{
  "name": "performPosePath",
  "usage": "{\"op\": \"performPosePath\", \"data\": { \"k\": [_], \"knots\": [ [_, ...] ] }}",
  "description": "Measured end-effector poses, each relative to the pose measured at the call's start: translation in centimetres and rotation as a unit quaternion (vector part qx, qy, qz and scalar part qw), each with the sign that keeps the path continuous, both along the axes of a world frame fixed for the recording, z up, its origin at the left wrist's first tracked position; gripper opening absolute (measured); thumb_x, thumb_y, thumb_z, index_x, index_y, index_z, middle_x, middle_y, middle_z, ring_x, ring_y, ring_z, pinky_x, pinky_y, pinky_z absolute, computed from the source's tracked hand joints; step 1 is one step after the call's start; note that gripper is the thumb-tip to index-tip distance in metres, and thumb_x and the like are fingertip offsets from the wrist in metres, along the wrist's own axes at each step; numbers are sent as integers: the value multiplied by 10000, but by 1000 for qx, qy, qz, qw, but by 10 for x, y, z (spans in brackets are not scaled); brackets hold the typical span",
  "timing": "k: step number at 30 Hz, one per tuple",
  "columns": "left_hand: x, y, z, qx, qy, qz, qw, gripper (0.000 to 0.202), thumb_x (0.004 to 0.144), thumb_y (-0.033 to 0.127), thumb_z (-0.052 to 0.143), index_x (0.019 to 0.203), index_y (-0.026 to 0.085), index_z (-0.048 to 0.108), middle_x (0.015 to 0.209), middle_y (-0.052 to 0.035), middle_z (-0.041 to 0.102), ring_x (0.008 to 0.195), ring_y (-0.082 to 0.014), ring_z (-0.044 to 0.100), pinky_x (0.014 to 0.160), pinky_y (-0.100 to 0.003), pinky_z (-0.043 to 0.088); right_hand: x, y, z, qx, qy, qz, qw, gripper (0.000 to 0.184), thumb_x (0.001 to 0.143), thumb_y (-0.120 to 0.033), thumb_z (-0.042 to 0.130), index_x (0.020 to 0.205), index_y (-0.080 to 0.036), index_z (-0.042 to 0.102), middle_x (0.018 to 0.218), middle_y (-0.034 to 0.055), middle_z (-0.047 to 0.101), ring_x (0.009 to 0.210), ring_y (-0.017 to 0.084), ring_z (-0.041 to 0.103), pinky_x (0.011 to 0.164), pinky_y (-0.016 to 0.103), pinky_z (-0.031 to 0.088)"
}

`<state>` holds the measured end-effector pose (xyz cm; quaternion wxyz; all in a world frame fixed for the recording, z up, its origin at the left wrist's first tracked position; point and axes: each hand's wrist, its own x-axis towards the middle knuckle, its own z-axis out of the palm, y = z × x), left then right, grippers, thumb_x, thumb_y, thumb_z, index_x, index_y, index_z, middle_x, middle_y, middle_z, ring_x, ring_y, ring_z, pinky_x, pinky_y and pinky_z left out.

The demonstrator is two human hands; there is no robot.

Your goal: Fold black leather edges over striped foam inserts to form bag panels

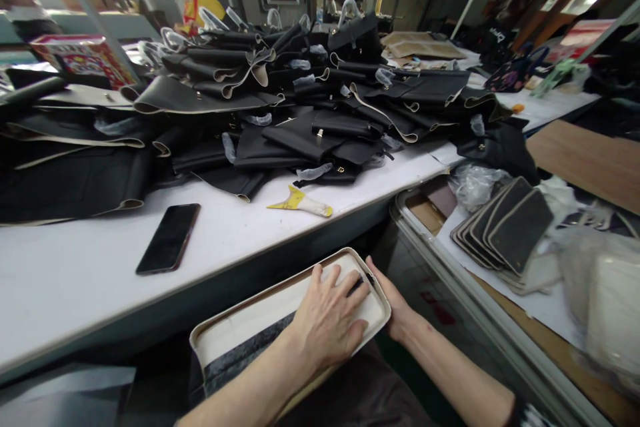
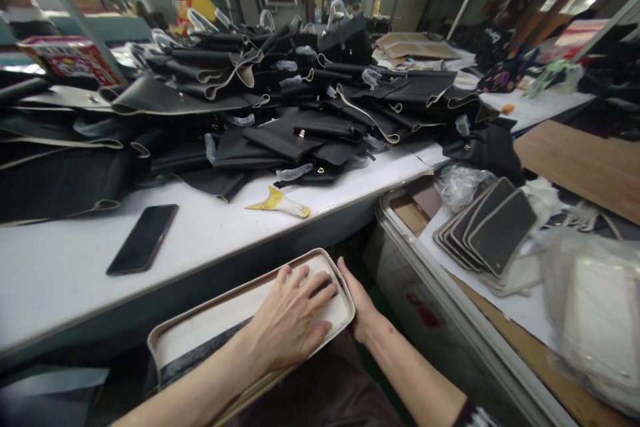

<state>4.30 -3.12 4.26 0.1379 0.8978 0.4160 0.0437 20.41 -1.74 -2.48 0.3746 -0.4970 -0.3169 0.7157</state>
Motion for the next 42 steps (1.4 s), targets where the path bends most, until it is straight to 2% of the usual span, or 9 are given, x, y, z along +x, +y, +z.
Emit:
{"op": "performPosePath", "data": {
  "k": [3,7,15,22,25,30,36,39,42],
  "knots": [
    [0,1,-2,7,-5,2,1000,455,887,478,498,1272,236,485,1263,-48,542,1133,-302,439,1025,-592,313,6,-15,3,2,-1,-23,1000,549,907,-606,507,1188,-162,663,1149,124,690,1054,287,648,880,411,541],
    [-1,1,-5,15,-10,4,1000,478,876,485,505,1252,190,496,1269,-62,545,1141,-305,432,1033,-587,304,16,-29,0,101,-149,-54,982,461,835,-474,681,1216,-214,670,1228,67,668,1150,283,603,1004,395,476],
    [-6,6,-9,7,-49,-1,999,493,835,466,565,1236,182,524,1270,-55,567,1106,-284,460,1029,-524,306,13,-37,-4,154,-269,-114,944,407,836,-454,655,1173,-229,697,1231,47,665,1183,264,592,1096,428,418],
    [-9,8,-14,3,-83,4,997,513,787,461,621,1212,188,537,1270,-43,574,1103,-268,467,1034,-449,308,16,-42,-6,197,-338,-79,917,381,880,-403,611,1196,-202,681,1231,61,662,1155,259,615,1068,433,461],
    [-8,7,-14,1,-88,10,996,467,763,454,641,1135,185,555,1222,-47,594,1078,-267,480,1007,-437,328,20,-41,-2,280,-393,-15,876,366,933,-344,540,1238,-177,652,1273,78,638,1179,243,596,1082,423,449],
    [-9,6,-14,1,-97,14,995,479,755,429,648,1151,184,537,1262,-51,573,1066,-257,490,978,-417,343,22,-36,16,418,-489,101,759,369,985,-226,417,1283,-104,597,1252,143,600,1194,242,524,1036,415,469],
    [-9,9,-14,8,-74,-21,997,507,817,446,589,1254,202,509,1279,-37,580,1037,-250,502,930,-434,357,15,-32,36,439,-577,216,654,303,961,-181,412,1146,-72,626,1073,170,592,1046,289,520,929,481,479],
    [-10,6,-15,17,-66,-18,998,499,831,461,582,1245,191,523,1285,-43,582,1067,-258,492,953,-434,344,16,-29,39,446,-547,204,678,319,973,-198,375,1100,-99,651,1024,152,606,1001,276,524,890,449,474],
    [-12,3,-16,29,-62,-13,998,487,855,461,566,1256,189,520,1328,-41,563,1105,-262,476,975,-437,329,23,-14,40,375,-476,168,777,314,965,-286,433,813,-189,690,902,85,630,895,229,551,843,373,459]
  ]
}}
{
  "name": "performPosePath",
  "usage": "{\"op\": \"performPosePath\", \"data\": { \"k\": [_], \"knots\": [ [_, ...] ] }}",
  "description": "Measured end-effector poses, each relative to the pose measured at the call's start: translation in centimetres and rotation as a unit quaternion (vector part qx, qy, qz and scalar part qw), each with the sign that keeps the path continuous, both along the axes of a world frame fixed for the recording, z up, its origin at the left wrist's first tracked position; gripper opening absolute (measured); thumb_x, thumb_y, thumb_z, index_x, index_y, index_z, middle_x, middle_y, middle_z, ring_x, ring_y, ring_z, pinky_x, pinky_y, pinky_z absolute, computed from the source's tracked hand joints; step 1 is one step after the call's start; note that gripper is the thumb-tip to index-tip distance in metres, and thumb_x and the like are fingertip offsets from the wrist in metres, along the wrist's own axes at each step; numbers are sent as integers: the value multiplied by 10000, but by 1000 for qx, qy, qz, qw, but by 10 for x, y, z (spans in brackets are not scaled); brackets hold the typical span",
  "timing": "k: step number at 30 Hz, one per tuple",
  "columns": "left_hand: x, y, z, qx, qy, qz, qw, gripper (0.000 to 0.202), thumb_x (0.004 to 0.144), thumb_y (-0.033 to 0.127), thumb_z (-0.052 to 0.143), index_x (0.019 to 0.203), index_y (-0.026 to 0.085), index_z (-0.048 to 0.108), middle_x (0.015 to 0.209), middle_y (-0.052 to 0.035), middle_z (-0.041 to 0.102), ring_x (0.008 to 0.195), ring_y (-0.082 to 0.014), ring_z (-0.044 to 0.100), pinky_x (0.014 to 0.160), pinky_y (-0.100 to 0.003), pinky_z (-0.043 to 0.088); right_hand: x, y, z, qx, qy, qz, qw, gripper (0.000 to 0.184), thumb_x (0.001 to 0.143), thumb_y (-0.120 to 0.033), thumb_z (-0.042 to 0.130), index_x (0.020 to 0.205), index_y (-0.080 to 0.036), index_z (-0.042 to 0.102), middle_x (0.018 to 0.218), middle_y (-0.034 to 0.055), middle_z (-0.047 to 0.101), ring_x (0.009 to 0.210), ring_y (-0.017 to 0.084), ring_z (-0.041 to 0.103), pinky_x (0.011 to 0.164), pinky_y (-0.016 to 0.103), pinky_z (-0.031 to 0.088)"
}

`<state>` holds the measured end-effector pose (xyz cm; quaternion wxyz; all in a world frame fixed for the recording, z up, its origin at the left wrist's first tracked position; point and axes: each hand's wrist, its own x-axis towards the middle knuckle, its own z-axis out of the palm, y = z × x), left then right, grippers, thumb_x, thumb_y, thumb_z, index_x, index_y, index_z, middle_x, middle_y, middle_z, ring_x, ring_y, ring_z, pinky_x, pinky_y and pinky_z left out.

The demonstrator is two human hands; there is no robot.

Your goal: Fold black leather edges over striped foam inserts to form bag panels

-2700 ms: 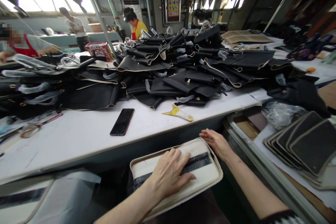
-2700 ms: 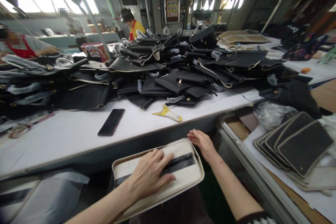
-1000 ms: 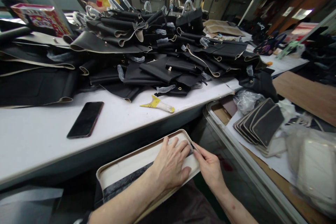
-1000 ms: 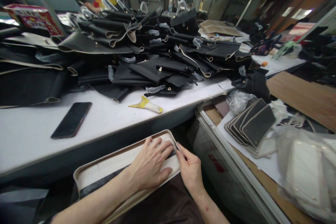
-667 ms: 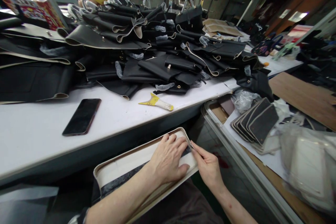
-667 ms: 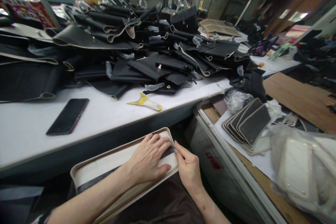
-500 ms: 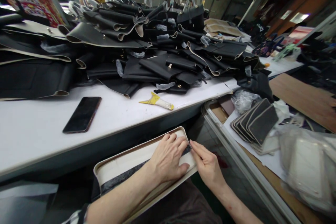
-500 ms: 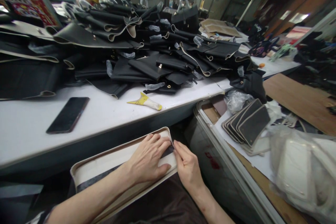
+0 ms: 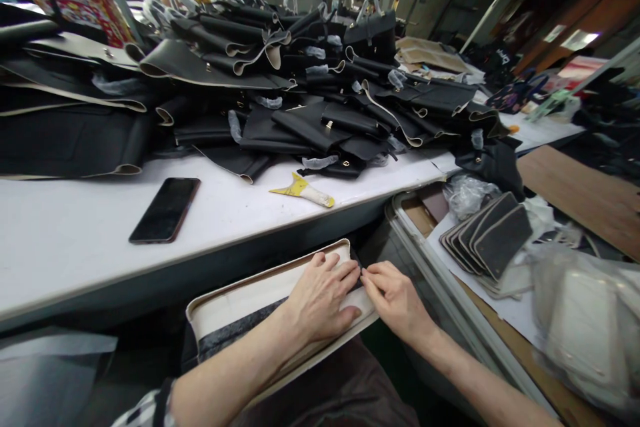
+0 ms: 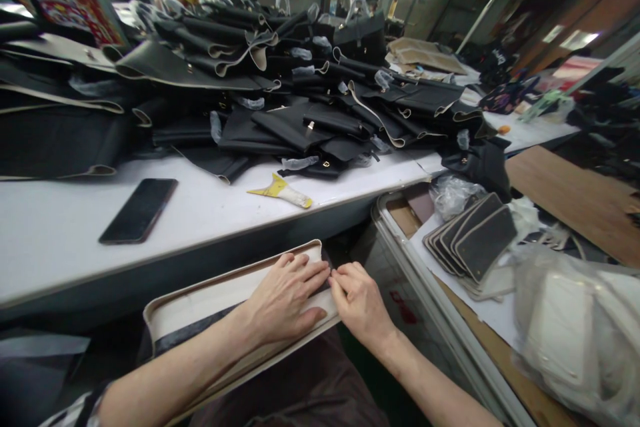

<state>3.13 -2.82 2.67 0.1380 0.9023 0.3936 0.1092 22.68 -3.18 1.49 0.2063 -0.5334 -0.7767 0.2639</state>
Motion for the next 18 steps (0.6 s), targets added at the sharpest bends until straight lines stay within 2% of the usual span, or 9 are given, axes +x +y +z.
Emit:
{"op": "performPosePath", "data": {
  "k": [1,3,6,12,16,18],
  "knots": [
    [-1,-1,0,3,0,0,1000,488,861,469,560,1257,186,520,1340,-40,557,1111,-261,473,977,-437,328,3,8,0,-60,41,-34,997,304,935,-325,497,711,-201,662,825,61,624,831,210,553,804,347,455],
    [-2,-2,0,4,0,0,1000,490,865,491,557,1244,183,527,1333,-37,560,1107,-258,473,971,-433,332,7,25,-2,-185,113,-92,972,281,828,-384,634,619,-201,596,687,17,585,703,171,530,702,309,440],
    [-3,-1,1,-6,-5,5,1000,468,851,502,582,1199,191,549,1254,-31,593,1071,-246,486,960,-417,342,11,46,-4,-312,162,-99,931,315,685,-425,747,648,-186,545,593,-31,534,595,127,497,591,265,412],
    [-6,0,-4,-9,-27,1,1000,495,856,541,583,1191,177,564,1207,-54,600,1072,-248,493,993,-405,331,12,65,2,-458,155,-54,874,440,638,-491,804,717,-175,509,656,-61,507,606,83,501,579,214,460],
    [-9,3,-4,-34,-50,13,998,530,891,608,492,1171,167,584,1154,-70,615,1076,-251,502,992,-405,355,9,79,7,-521,99,-39,847,469,599,-481,840,741,-172,517,669,-41,564,604,103,561,563,229,510],
    [-13,2,-3,-47,-58,22,997,492,899,573,507,1145,157,596,1133,-75,618,1074,-245,511,989,-391,373,6,85,7,-538,70,-39,839,491,586,-491,847,743,-176,505,643,-37,578,570,115,582,552,252,533]
  ]
}}
